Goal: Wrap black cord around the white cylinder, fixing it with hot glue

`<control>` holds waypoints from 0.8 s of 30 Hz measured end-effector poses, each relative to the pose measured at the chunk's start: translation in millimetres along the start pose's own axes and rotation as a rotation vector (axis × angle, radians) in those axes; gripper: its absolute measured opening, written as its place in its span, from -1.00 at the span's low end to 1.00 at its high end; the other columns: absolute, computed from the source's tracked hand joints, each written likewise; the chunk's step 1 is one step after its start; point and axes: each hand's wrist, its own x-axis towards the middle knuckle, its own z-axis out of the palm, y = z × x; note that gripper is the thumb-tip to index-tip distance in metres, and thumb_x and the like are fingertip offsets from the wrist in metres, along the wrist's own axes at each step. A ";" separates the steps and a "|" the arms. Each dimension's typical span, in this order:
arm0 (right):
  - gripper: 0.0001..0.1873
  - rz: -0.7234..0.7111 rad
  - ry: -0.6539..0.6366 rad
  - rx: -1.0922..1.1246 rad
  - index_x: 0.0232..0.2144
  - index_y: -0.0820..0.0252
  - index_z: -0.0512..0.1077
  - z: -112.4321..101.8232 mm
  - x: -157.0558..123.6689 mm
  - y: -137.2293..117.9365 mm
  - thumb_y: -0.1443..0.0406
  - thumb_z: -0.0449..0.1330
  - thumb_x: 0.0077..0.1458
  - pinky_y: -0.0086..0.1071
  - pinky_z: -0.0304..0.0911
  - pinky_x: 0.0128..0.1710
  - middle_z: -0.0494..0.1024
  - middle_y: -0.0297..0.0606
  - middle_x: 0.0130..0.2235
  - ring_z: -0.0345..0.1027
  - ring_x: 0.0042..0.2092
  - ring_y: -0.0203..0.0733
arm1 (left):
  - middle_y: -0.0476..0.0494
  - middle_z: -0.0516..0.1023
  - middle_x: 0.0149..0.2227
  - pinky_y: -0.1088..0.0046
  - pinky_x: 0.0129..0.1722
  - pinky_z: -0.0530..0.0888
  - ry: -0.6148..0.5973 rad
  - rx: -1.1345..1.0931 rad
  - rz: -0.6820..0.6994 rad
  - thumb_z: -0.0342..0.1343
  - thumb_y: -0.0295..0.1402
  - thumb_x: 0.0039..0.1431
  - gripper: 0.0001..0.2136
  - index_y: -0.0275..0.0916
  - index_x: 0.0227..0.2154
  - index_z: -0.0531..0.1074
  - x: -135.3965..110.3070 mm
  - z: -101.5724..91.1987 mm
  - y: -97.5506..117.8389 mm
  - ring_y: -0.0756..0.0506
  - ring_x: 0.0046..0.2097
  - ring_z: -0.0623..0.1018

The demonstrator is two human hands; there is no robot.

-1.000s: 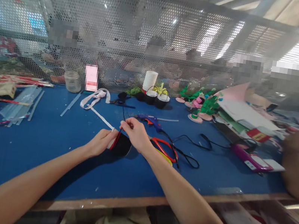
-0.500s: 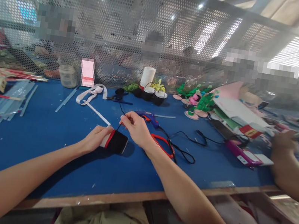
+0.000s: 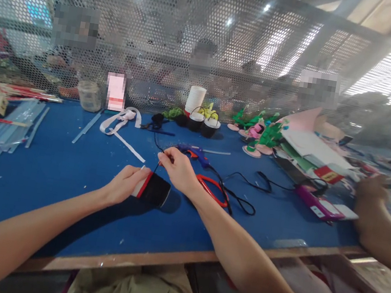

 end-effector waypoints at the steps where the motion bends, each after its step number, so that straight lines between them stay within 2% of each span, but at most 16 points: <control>1: -0.81 0.008 -0.009 -0.004 -0.58 0.20 0.21 0.3 0.0 0.1 0.24 -0.01 0.00 -0.45 0.11 -0.46 0.36 -0.37 -0.57 0.19 -0.53 -0.36 | 0.08 0.13 -0.76 0.59 -0.68 0.05 0.000 -0.005 0.006 -0.11 -0.06 -0.08 -0.60 -0.31 -0.77 0.15 -0.3 0.0 -0.4 0.12 -0.66 0.12; 10: -0.80 0.067 -0.105 -0.085 -0.61 0.21 0.23 0.1 -0.9 -5.2 0.27 0.02 -0.01 -0.47 0.05 -0.49 0.36 -0.39 -0.59 0.14 -0.55 -0.38 | 0.08 0.05 -0.74 0.58 -0.68 0.02 -0.006 0.052 0.107 -0.13 -0.10 -0.04 -0.61 -0.29 -0.78 0.10 -0.3 -2.5 -8.2 0.12 -0.64 0.05; 24: -0.78 0.078 -0.199 -0.155 -0.66 0.23 0.25 -1.2 -2.5 -10.3 0.29 0.03 -0.03 -0.49 0.00 -0.54 0.29 -0.42 -0.64 0.09 -0.58 -0.41 | 0.07 0.02 -0.74 0.55 -0.67 -0.01 -0.036 0.167 0.221 -0.20 -0.13 0.01 -0.61 -0.26 -0.79 0.03 -3.6 -4.6 -5.5 0.11 -0.64 0.01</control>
